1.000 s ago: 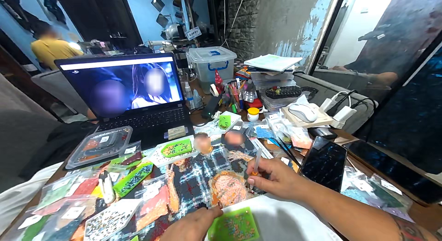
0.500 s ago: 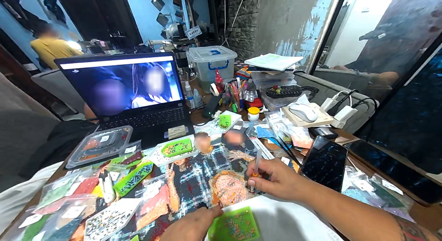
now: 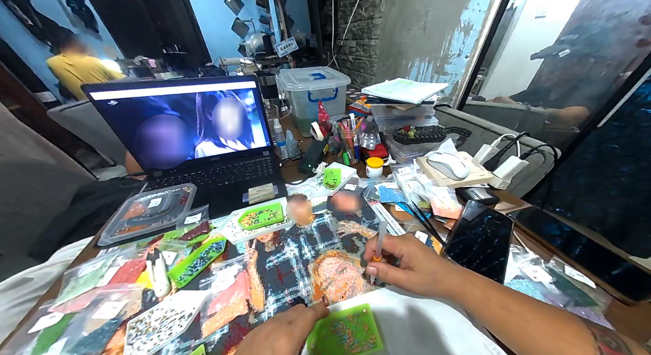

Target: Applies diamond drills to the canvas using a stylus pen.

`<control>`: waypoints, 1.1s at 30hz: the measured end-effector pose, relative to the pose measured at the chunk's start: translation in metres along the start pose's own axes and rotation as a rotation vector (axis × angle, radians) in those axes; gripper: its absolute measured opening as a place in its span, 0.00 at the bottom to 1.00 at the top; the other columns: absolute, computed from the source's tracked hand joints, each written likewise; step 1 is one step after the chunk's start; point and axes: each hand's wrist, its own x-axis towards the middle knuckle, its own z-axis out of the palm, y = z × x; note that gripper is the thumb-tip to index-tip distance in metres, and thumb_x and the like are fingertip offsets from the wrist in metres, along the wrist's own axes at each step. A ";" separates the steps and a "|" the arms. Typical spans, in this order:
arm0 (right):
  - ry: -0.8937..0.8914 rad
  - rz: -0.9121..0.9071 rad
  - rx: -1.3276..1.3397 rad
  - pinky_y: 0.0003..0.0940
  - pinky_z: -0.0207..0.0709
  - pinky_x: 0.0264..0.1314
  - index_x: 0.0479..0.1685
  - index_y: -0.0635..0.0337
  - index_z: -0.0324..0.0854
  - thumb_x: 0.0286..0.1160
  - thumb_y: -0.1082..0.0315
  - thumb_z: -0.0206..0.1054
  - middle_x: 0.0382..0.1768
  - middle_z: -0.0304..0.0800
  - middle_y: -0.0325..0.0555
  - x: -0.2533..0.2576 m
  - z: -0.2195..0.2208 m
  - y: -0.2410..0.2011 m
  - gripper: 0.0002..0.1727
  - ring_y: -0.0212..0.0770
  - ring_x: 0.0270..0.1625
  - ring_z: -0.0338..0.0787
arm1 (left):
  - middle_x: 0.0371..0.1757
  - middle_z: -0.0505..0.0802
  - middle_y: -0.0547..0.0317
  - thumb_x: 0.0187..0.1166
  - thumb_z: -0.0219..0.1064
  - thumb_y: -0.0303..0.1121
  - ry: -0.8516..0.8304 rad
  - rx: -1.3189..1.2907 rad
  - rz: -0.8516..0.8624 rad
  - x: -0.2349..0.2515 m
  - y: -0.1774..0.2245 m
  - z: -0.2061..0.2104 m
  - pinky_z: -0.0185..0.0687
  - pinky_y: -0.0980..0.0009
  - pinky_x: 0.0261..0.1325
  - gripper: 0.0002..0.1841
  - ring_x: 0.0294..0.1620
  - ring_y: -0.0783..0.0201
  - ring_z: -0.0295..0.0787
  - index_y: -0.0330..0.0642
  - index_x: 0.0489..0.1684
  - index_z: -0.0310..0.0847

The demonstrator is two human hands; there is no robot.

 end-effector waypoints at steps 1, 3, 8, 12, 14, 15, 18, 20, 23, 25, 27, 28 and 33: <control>0.002 -0.011 -0.001 0.13 0.72 0.35 0.48 0.65 0.83 0.87 0.61 0.62 0.28 0.82 0.37 0.000 0.000 0.000 0.14 0.18 0.30 0.77 | 0.49 0.92 0.36 0.76 0.75 0.42 0.004 -0.002 0.001 0.000 0.000 0.000 0.85 0.39 0.50 0.29 0.45 0.39 0.91 0.33 0.73 0.80; 0.003 -0.018 -0.003 0.13 0.72 0.36 0.48 0.65 0.83 0.87 0.61 0.62 0.28 0.83 0.38 0.000 0.000 0.000 0.14 0.18 0.30 0.78 | 0.48 0.92 0.36 0.76 0.76 0.41 0.009 -0.003 0.003 0.000 0.000 0.001 0.85 0.39 0.50 0.29 0.44 0.39 0.91 0.32 0.72 0.80; -0.004 -0.015 0.004 0.13 0.72 0.35 0.48 0.65 0.83 0.87 0.60 0.62 0.28 0.82 0.37 0.000 0.000 0.001 0.14 0.18 0.30 0.78 | 0.49 0.92 0.36 0.76 0.76 0.42 0.004 0.001 0.001 0.000 0.000 0.000 0.85 0.39 0.50 0.30 0.45 0.39 0.91 0.33 0.73 0.80; -0.013 -0.014 0.001 0.13 0.72 0.35 0.48 0.65 0.83 0.87 0.60 0.62 0.28 0.82 0.37 0.000 0.000 0.000 0.14 0.18 0.30 0.78 | 0.48 0.92 0.37 0.76 0.76 0.42 -0.001 0.002 0.005 0.000 0.000 0.000 0.85 0.39 0.50 0.29 0.44 0.39 0.91 0.33 0.73 0.80; -0.012 -0.013 0.002 0.13 0.72 0.35 0.48 0.65 0.83 0.87 0.60 0.61 0.28 0.83 0.37 0.000 0.000 0.000 0.14 0.18 0.30 0.78 | 0.48 0.92 0.37 0.76 0.75 0.42 -0.003 0.005 0.004 0.000 0.000 0.000 0.85 0.40 0.50 0.30 0.44 0.39 0.91 0.33 0.73 0.79; -0.012 -0.016 0.002 0.13 0.73 0.36 0.48 0.65 0.83 0.87 0.60 0.61 0.29 0.83 0.38 0.000 0.000 0.000 0.14 0.18 0.30 0.78 | 0.48 0.92 0.37 0.76 0.75 0.42 -0.003 0.008 0.001 0.000 0.000 0.000 0.85 0.40 0.51 0.30 0.45 0.40 0.91 0.33 0.73 0.79; -0.015 -0.019 -0.001 0.13 0.73 0.36 0.48 0.65 0.83 0.88 0.60 0.61 0.29 0.83 0.38 0.000 0.000 0.000 0.15 0.18 0.31 0.79 | 0.48 0.92 0.37 0.77 0.75 0.43 0.005 0.009 0.003 0.000 0.000 0.000 0.85 0.40 0.50 0.29 0.44 0.40 0.91 0.33 0.73 0.80; -0.018 -0.015 0.001 0.13 0.73 0.36 0.49 0.65 0.83 0.87 0.60 0.61 0.29 0.83 0.38 0.000 0.000 0.001 0.15 0.18 0.31 0.79 | 0.48 0.92 0.37 0.77 0.75 0.43 0.003 0.007 0.005 0.000 0.000 0.000 0.85 0.40 0.50 0.29 0.44 0.39 0.91 0.33 0.73 0.80; -0.021 -0.010 -0.001 0.14 0.73 0.36 0.49 0.65 0.83 0.87 0.60 0.61 0.29 0.83 0.38 0.000 0.000 0.001 0.15 0.18 0.31 0.79 | 0.48 0.92 0.37 0.77 0.75 0.43 0.002 0.008 0.007 0.000 0.000 0.000 0.85 0.39 0.50 0.30 0.44 0.39 0.91 0.32 0.73 0.79; -0.021 -0.012 -0.006 0.14 0.73 0.37 0.49 0.65 0.83 0.87 0.60 0.61 0.29 0.83 0.38 0.000 0.000 0.000 0.15 0.18 0.31 0.79 | 0.48 0.91 0.37 0.77 0.75 0.43 -0.001 0.006 0.005 0.000 0.001 0.000 0.84 0.39 0.50 0.30 0.44 0.39 0.91 0.32 0.73 0.79; -0.021 -0.015 -0.006 0.14 0.73 0.37 0.49 0.65 0.83 0.87 0.60 0.61 0.29 0.84 0.38 0.000 0.000 0.000 0.15 0.18 0.31 0.79 | 0.48 0.91 0.37 0.77 0.75 0.43 -0.004 0.007 0.001 0.000 0.000 0.000 0.84 0.39 0.50 0.30 0.44 0.40 0.90 0.33 0.74 0.79; -0.021 -0.017 -0.003 0.14 0.73 0.36 0.49 0.65 0.83 0.87 0.60 0.61 0.29 0.83 0.38 0.000 0.000 0.000 0.15 0.19 0.31 0.79 | 0.48 0.91 0.37 0.77 0.75 0.43 -0.005 0.009 0.000 0.000 0.000 0.000 0.84 0.40 0.50 0.30 0.44 0.40 0.90 0.33 0.73 0.79; -0.028 -0.023 -0.002 0.14 0.73 0.36 0.49 0.66 0.83 0.87 0.61 0.61 0.29 0.83 0.38 0.000 0.000 -0.001 0.15 0.19 0.31 0.78 | 0.49 0.92 0.36 0.77 0.75 0.42 0.005 0.012 0.011 0.000 0.000 0.001 0.85 0.39 0.51 0.29 0.45 0.39 0.91 0.32 0.73 0.80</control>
